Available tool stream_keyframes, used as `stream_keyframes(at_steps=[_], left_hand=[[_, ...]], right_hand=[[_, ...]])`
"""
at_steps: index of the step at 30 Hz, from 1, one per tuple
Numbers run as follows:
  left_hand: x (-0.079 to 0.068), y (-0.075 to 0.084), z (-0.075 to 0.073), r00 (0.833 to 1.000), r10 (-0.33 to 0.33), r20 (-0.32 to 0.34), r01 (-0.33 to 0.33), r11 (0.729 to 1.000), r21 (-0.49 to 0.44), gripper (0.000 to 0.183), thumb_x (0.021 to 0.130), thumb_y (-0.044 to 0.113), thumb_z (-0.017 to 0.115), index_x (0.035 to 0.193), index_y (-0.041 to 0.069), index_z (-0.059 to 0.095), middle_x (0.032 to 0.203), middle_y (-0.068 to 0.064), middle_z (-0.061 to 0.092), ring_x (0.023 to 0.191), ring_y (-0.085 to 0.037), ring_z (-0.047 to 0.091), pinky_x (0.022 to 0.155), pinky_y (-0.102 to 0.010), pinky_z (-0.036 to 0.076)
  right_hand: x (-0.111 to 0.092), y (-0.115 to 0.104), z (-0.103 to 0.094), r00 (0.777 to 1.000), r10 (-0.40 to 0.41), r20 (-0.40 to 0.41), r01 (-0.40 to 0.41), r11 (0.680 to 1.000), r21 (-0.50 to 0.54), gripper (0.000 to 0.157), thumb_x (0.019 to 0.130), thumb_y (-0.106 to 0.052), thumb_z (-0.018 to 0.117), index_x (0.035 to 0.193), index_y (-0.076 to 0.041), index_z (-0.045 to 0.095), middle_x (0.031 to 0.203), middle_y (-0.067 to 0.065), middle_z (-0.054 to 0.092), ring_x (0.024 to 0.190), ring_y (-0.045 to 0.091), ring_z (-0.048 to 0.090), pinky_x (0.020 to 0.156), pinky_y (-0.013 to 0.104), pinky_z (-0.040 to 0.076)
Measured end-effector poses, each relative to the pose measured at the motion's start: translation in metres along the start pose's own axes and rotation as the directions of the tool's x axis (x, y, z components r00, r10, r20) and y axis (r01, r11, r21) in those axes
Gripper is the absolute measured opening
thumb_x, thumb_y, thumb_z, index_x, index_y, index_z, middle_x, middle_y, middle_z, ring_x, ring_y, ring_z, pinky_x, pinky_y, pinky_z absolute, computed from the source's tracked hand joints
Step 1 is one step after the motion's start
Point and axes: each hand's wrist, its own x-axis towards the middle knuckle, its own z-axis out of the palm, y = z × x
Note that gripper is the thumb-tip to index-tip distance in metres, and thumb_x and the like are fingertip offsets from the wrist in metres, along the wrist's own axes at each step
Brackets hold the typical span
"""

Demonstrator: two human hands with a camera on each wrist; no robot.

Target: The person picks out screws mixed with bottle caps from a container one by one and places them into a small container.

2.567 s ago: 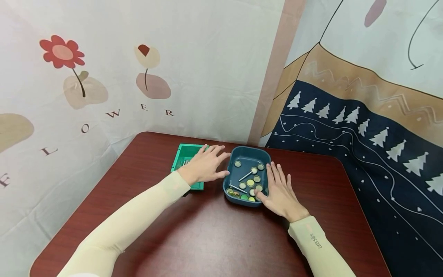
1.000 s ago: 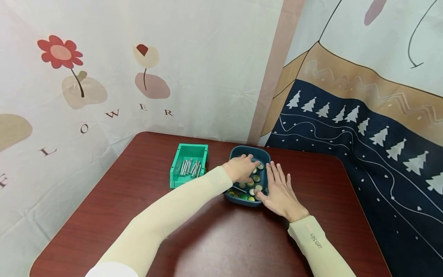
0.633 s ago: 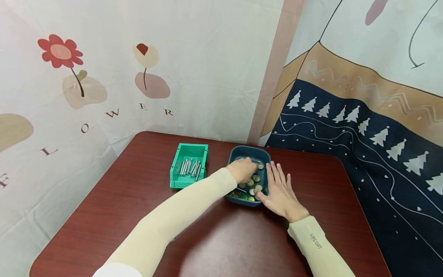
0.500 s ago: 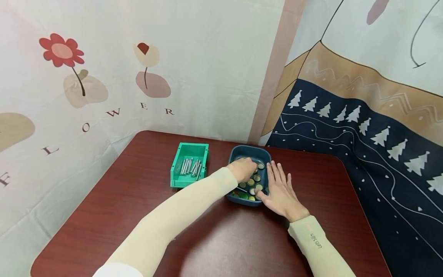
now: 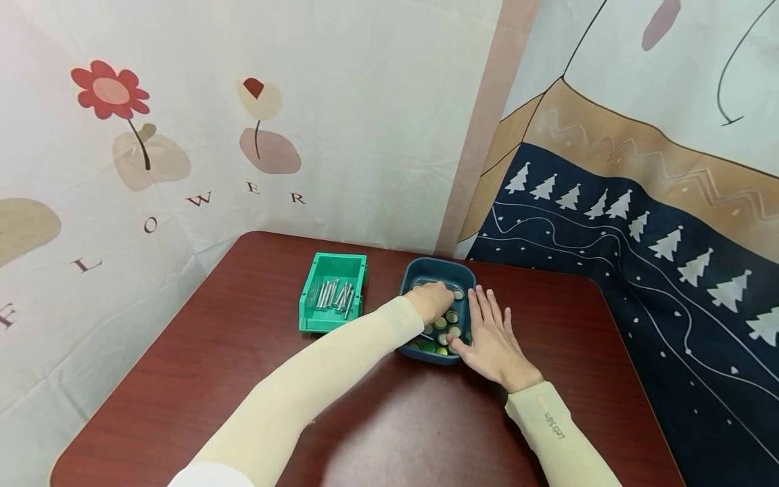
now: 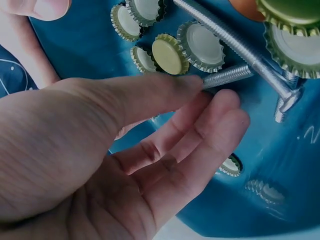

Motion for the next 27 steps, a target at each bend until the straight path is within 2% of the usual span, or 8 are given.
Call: stream_keyframes(at_steps=[5,10,14,20,23,25,27], left_hand=[[0.004,0.001,0.004,1.0,-0.007,-0.002,0.007,1.0,0.0,0.044,0.118,0.029,0.072,0.162,0.033,0.069,0.153,0.001,0.076,0.122,-0.014,0.081,0.091,-0.032,0.071],[0.008,-0.001,0.008,1.0,-0.012,0.017,0.012,1.0,0.016,0.047,0.115,0.033,0.077,0.161,0.031,0.068,0.146,0.0,0.078,0.115,-0.015,0.08,0.089,-0.034,0.071],[0.007,-0.002,0.01,1.0,-0.02,0.0,0.02,0.999,0.028,0.043,0.116,0.033,0.076,0.158,0.032,0.071,0.141,0.0,0.08,0.11,-0.014,0.081,0.088,-0.033,0.071],[0.006,-0.007,0.013,0.999,0.026,-0.035,-0.024,0.998,0.065,0.034,0.117,0.031,0.074,0.152,0.029,0.077,0.138,0.0,0.082,0.113,-0.016,0.082,0.092,-0.033,0.072],[0.0,-0.007,0.01,0.999,0.033,-0.026,-0.031,0.997,0.065,0.035,0.12,0.029,0.07,0.154,0.03,0.076,0.14,0.001,0.082,0.113,-0.014,0.082,0.091,-0.032,0.072],[-0.014,-0.004,0.0,1.0,0.012,-0.019,-0.011,0.999,0.053,0.036,0.119,0.027,0.07,0.155,0.03,0.075,0.143,0.001,0.081,0.115,-0.013,0.082,0.093,-0.033,0.071],[-0.037,0.0,-0.016,1.0,-0.008,-0.017,0.008,1.0,0.028,0.038,0.119,0.026,0.07,0.157,0.03,0.073,0.146,0.002,0.079,0.119,-0.014,0.081,0.096,-0.034,0.071]], right_hand=[[0.0,0.001,0.0,1.0,0.001,-0.001,-0.001,1.0,-0.004,0.107,0.113,-0.058,0.066,0.187,-0.003,0.012,0.197,0.023,0.008,0.182,0.054,0.005,0.137,0.09,0.01],[0.001,0.001,0.002,1.0,0.003,-0.002,-0.003,1.0,-0.011,0.106,0.113,-0.057,0.066,0.187,-0.003,0.013,0.197,0.024,0.008,0.182,0.054,0.006,0.137,0.09,0.01],[0.001,0.001,0.003,1.0,0.0,-0.007,0.0,1.0,-0.016,0.106,0.113,-0.057,0.066,0.186,-0.002,0.014,0.196,0.024,0.009,0.182,0.054,0.007,0.137,0.09,0.011],[0.002,0.003,0.004,1.0,-0.006,-0.003,0.006,1.0,-0.01,0.108,0.112,-0.057,0.068,0.186,-0.002,0.013,0.197,0.024,0.009,0.182,0.054,0.006,0.137,0.091,0.011],[0.002,0.003,0.004,1.0,-0.006,0.002,0.006,1.0,-0.016,0.108,0.112,-0.058,0.067,0.187,-0.002,0.013,0.196,0.024,0.009,0.182,0.054,0.007,0.137,0.091,0.012],[0.002,0.003,0.004,1.0,-0.007,0.001,0.007,1.0,-0.015,0.108,0.113,-0.059,0.067,0.186,-0.002,0.013,0.196,0.025,0.009,0.181,0.055,0.007,0.137,0.091,0.011],[0.001,0.003,0.004,1.0,-0.009,-0.002,0.009,1.0,-0.013,0.107,0.113,-0.059,0.067,0.186,-0.001,0.014,0.196,0.025,0.01,0.181,0.055,0.007,0.137,0.091,0.011]])
